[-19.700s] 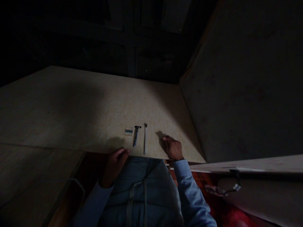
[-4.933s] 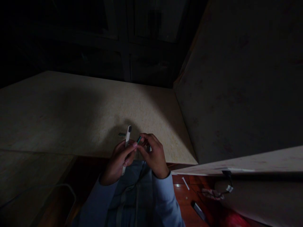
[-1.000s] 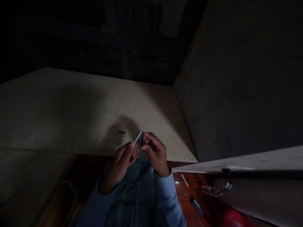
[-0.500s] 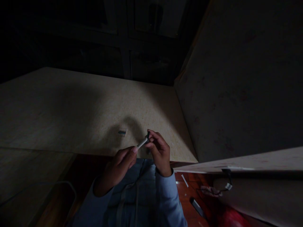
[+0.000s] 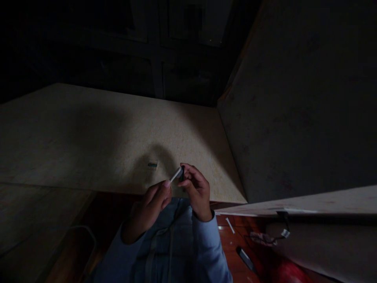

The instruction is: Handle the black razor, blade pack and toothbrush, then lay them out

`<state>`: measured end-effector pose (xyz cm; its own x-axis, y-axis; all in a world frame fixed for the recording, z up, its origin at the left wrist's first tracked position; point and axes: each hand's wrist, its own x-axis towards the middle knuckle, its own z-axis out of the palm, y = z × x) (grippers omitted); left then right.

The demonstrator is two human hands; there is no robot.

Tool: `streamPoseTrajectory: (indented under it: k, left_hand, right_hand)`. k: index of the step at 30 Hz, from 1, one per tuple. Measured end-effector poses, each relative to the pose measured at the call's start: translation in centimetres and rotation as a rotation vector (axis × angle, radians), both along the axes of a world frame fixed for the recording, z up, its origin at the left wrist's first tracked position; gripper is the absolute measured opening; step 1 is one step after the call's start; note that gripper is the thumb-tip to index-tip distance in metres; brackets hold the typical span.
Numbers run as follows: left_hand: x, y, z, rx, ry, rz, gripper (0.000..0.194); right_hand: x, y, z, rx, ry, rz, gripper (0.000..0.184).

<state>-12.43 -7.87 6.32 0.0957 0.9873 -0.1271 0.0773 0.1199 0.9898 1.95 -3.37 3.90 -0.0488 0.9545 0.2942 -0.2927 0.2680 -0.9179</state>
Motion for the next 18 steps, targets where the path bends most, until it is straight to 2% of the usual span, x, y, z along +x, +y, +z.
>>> streamPoseTrajectory:
  k: [7,13,18]
  left_hand:
    - [0.8,0.1,-0.5,-0.004,-0.175,-0.059,0.059]
    - [0.9,0.0,-0.4,0.003,-0.201,-0.065,0.057]
    - [0.8,0.1,-1.0,0.029,-0.206,-0.049,0.056]
  right_hand:
    - [-1.3,-0.1,-0.5,-0.042,0.138,-0.045,0.038]
    - [-2.1,-0.1,-0.1,-0.104,0.203,-0.079,0.040]
    - [-1.9,-0.1,-0.3,-0.106,0.201,-0.053,0.040]
